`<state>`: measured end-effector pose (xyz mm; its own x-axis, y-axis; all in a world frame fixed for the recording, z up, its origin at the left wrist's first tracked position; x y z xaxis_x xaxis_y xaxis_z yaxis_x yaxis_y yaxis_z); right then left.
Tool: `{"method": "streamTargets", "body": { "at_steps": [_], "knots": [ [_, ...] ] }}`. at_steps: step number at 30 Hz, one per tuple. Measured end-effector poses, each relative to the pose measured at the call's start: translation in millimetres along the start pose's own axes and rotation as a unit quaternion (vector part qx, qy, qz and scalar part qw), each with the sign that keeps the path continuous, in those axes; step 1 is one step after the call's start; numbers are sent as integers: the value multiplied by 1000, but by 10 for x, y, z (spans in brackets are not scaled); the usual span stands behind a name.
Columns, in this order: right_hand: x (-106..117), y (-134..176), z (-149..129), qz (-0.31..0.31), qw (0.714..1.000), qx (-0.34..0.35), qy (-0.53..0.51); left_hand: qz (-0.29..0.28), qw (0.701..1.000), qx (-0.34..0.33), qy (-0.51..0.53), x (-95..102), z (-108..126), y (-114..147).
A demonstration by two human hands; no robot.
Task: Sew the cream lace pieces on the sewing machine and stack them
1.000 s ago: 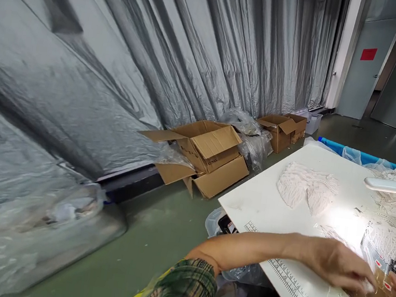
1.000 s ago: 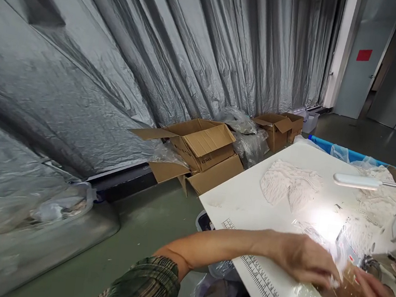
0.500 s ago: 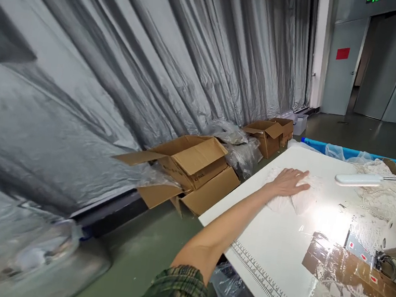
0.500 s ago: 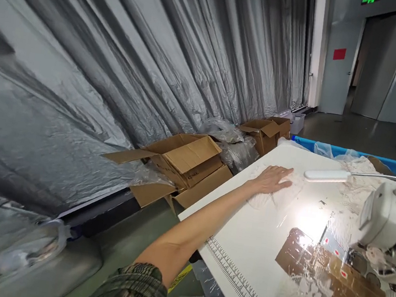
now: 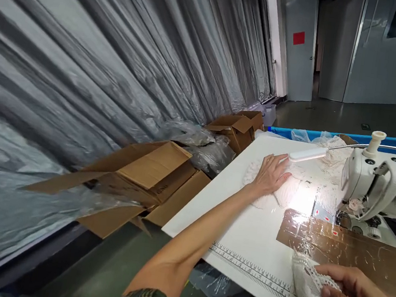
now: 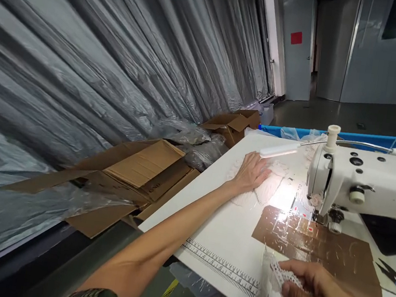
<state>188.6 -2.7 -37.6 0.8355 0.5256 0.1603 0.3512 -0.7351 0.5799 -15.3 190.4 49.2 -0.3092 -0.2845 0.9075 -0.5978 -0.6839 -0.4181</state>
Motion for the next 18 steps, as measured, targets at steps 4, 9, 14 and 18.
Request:
{"method": "streamTargets", "body": {
  "at_steps": [4, 9, 14, 18],
  "knots": [
    [13, -55, -170, -32, 998, 37, 24, -36, 954, -180, 237, -46, 1012, 30],
    [-115, 38, -423, -163, 984, 64, 24, -174, 830, -232, 476, -13, 1978, 395],
    [-46, 250, -241, -195, 978, -29, 64, -179, 814, -115, 540, 89, 1796, 575],
    [271, 213, -183, -125, 987, -49, 90, -186, 827, -32, 530, -26, 1542, 557]
  ]
}}
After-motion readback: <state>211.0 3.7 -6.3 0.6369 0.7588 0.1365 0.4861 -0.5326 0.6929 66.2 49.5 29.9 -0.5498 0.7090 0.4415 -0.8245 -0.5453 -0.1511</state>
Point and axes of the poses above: each hand's wrist, its own y-axis away from the middle knuckle, its own x-axis out of the back of the hand, z = x × y, the point moved 10 cm from there along -y, towards the middle knuckle, and after that the axes turned 15 degrees about -x, right-handed, at the moved point
